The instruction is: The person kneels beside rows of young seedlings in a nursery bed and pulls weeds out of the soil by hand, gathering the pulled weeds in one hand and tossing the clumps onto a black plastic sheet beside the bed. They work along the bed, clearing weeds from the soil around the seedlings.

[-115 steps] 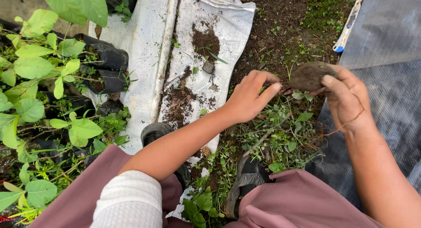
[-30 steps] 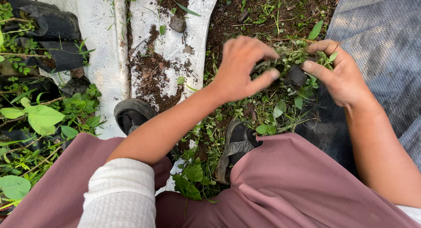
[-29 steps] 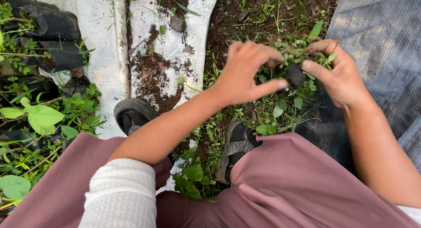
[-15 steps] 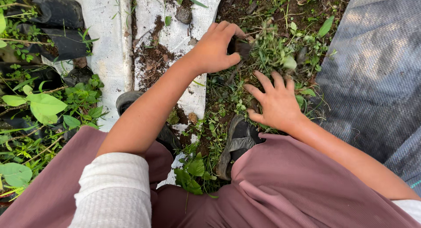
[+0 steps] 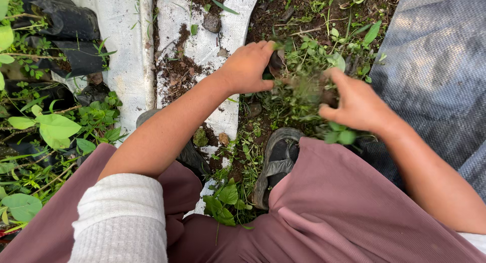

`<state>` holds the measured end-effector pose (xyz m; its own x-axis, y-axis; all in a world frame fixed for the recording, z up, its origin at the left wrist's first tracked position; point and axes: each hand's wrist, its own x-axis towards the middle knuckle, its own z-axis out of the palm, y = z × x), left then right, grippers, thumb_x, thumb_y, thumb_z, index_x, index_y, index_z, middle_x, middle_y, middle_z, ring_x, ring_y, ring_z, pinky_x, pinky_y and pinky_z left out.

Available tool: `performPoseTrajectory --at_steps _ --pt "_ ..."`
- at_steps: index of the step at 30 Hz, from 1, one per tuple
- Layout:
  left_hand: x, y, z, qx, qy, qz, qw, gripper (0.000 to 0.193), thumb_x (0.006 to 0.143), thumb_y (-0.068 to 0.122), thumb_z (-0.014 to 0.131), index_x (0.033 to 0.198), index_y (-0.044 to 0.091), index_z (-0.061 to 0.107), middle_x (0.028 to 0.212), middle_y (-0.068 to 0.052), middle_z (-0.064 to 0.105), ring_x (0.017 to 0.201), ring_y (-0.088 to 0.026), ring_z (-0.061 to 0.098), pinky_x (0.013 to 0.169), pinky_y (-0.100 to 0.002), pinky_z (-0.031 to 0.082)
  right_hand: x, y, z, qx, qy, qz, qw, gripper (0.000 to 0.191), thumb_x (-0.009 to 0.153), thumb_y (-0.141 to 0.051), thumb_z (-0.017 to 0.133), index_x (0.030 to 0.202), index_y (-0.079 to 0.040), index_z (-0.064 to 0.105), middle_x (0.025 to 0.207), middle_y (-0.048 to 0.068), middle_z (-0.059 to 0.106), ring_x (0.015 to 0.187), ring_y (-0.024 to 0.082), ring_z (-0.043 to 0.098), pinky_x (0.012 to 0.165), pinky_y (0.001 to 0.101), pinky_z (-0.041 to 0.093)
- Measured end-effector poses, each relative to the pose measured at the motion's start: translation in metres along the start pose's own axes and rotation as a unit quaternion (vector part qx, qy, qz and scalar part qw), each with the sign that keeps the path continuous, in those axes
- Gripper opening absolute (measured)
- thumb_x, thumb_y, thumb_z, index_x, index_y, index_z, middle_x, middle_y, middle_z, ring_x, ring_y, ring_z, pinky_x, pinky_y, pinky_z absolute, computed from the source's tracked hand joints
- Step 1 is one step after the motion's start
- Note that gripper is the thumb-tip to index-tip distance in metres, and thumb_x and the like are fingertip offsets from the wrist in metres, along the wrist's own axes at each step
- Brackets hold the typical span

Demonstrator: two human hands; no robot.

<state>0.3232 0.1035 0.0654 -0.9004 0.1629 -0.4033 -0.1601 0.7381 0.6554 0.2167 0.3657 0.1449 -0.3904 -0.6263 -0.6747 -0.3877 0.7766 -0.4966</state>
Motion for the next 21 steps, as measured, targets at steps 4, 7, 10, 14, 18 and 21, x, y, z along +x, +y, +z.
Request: performPoseTrajectory --at_steps 4,7,10,14,18,21 --pt "0.002 -0.005 0.006 -0.097 0.086 0.021 0.991 0.072 0.09 0.043 0.078 0.148 0.015 0.047 0.139 -0.013 0.057 0.135 -0.036 0.052 0.119 -0.047 0.046 -0.008 0.01 -0.032 -0.036 0.045 0.029 0.998 0.079 0.078 -0.027 0.074 0.151 -0.015 0.046 0.126 0.024 0.062 0.111 0.042 0.059 0.098 0.0518 0.049" --pt "0.005 0.0 0.01 -0.12 0.159 0.079 0.977 0.103 0.085 0.054 0.088 0.158 0.012 0.028 0.155 -0.024 0.031 0.144 -0.049 0.031 0.118 -0.06 0.034 0.004 0.013 -0.033 -0.172 0.196 -0.154 0.953 0.085 0.075 -0.028 0.078 0.151 -0.01 0.045 0.154 0.027 0.043 0.14 0.048 0.038 0.114 0.0605 0.035" --pt "0.01 0.016 0.015 -0.024 0.138 0.111 0.984 0.13 0.066 0.068 0.096 0.158 0.018 0.02 0.159 -0.026 0.018 0.142 -0.059 0.018 0.11 -0.07 0.026 0.021 0.014 -0.017 -0.212 0.177 -0.145 0.95 0.096 0.077 -0.042 0.083 0.156 -0.008 0.041 0.158 0.028 0.034 0.144 0.052 0.03 0.111 0.0681 0.027" --pt "0.004 0.041 0.032 0.099 0.099 0.097 0.985 0.125 0.056 0.047 0.096 0.156 0.031 0.022 0.157 -0.013 0.027 0.145 -0.055 0.019 0.112 -0.069 0.031 -0.004 0.007 0.03 -0.216 0.166 -0.094 0.957 0.115 0.061 -0.051 0.091 0.155 -0.01 0.04 0.152 0.028 0.036 0.138 0.052 0.035 0.105 0.0683 0.032" --pt "0.005 0.05 0.051 0.075 0.115 0.081 0.987 0.107 0.059 0.026 0.093 0.15 0.028 0.038 0.149 -0.011 0.037 0.137 -0.049 0.032 0.107 -0.062 0.041 -0.021 0.006 0.063 -0.242 0.21 -0.043 0.946 0.113 0.057 -0.032 0.095 0.157 -0.018 0.044 0.155 0.023 0.042 0.131 0.044 0.044 0.1 0.0572 0.044" --pt "0.01 0.045 0.061 0.01 0.153 0.072 0.986 0.085 0.064 0.017 0.09 0.139 0.024 0.051 0.139 -0.007 0.047 0.131 -0.044 0.04 0.11 -0.053 0.044 -0.014 0.015 0.074 -0.159 0.249 -0.056 0.954 0.104 0.055 -0.023 0.096 0.147 -0.014 0.049 0.145 0.024 0.047 0.122 0.043 0.051 0.1 0.0495 0.05"
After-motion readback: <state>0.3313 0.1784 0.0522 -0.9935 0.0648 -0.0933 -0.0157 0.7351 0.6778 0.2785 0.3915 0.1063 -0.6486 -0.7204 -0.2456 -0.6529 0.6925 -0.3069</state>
